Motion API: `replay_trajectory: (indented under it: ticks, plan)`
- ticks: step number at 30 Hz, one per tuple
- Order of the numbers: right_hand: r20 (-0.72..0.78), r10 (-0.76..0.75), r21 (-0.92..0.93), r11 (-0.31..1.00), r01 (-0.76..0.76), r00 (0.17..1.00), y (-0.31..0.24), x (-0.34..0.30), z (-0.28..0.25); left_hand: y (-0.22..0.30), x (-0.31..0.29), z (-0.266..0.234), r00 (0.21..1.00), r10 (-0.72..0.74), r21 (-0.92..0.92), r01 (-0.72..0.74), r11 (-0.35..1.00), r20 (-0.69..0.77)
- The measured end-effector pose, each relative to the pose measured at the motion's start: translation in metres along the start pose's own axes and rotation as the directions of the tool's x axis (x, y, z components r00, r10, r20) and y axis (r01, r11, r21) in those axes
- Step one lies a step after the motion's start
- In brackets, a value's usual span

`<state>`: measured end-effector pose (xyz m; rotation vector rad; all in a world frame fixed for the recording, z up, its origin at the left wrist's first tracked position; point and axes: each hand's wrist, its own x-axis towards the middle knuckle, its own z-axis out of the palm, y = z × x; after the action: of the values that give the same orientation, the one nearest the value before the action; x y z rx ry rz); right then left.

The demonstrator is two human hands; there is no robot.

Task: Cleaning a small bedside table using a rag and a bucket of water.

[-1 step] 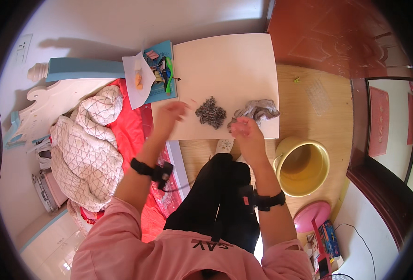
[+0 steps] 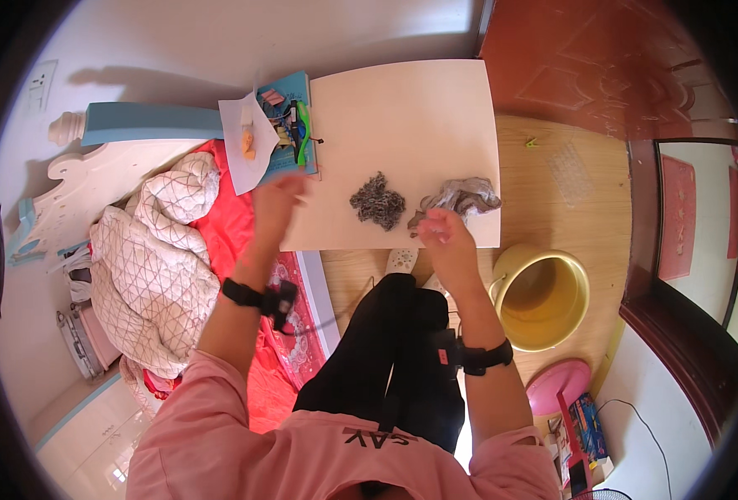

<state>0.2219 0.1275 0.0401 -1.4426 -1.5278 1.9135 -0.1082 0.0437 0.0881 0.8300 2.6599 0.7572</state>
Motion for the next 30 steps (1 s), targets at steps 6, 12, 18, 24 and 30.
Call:
replay_trajectory:
  ticks: [6,12,18,24,30]
  plan:
    - [-0.152,-0.383,-0.603,0.766,0.222,0.911,-0.006,0.03,-0.005,-0.047,0.055,-0.021,0.996,0.058,0.27,-0.038,0.962,-0.066]
    - [-0.001,-0.396,-0.818,0.529,0.227,0.918,0.02,0.062,-0.016,-0.025,-0.026,0.051,0.936,0.182,-0.045,-0.176,0.983,0.301]
    - [-0.041,-0.287,-0.735,0.658,0.166,0.957,0.027,0.06,-0.038,0.0,-0.08,0.111,0.91,0.294,-0.164,-0.256,0.953,0.292]
    - [-0.233,-0.14,-0.517,0.856,-0.001,0.962,0.003,0.048,-0.033,-0.027,-0.074,0.132,0.886,0.319,0.089,-0.367,0.926,0.336]
    - [-0.032,0.047,-0.07,0.996,-0.049,0.998,-0.053,0.013,0.013,0.022,-0.107,0.084,0.695,0.078,-0.375,0.287,0.882,0.715]
